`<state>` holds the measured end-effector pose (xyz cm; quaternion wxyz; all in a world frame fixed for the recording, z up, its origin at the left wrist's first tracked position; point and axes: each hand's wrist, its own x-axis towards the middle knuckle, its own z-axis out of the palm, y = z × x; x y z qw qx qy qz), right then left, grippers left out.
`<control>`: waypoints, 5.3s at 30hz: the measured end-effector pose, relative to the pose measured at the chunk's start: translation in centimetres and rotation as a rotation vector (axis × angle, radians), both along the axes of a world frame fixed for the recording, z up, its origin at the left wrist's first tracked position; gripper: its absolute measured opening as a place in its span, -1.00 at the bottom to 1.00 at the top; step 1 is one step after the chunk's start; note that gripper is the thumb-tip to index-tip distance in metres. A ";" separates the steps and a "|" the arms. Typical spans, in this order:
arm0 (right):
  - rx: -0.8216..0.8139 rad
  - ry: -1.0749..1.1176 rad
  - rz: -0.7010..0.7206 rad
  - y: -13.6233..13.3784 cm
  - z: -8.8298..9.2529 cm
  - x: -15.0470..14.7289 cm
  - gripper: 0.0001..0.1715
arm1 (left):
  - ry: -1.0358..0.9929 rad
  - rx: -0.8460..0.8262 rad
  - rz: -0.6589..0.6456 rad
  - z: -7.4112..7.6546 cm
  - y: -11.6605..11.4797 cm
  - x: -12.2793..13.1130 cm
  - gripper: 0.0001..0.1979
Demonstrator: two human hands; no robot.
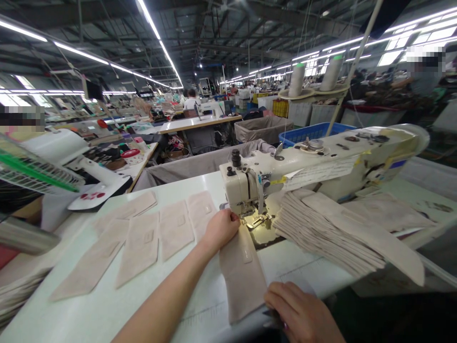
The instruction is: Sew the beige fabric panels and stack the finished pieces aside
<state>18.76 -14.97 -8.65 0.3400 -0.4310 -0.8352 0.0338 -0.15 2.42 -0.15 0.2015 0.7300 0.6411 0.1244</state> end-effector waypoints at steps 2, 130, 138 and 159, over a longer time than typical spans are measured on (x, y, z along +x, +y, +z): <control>-0.042 0.004 0.003 0.0 -0.6 -0.1 -0.56 | 0.001 0.007 0.002 -0.1 0.0 0.0 -0.85; -0.160 -0.204 -0.107 4.9 2.1 0.2 -0.31 | 0.066 0.501 -0.550 -1.9 -4.4 -3.8 -0.67; -0.062 -0.250 -0.013 5.3 1.3 1.5 -0.35 | 0.205 0.262 -0.086 1.2 -5.0 -5.5 -0.76; 0.081 -0.173 -0.016 5.4 0.8 1.3 -0.37 | -0.019 0.200 0.431 0.5 -1.4 -4.4 -0.89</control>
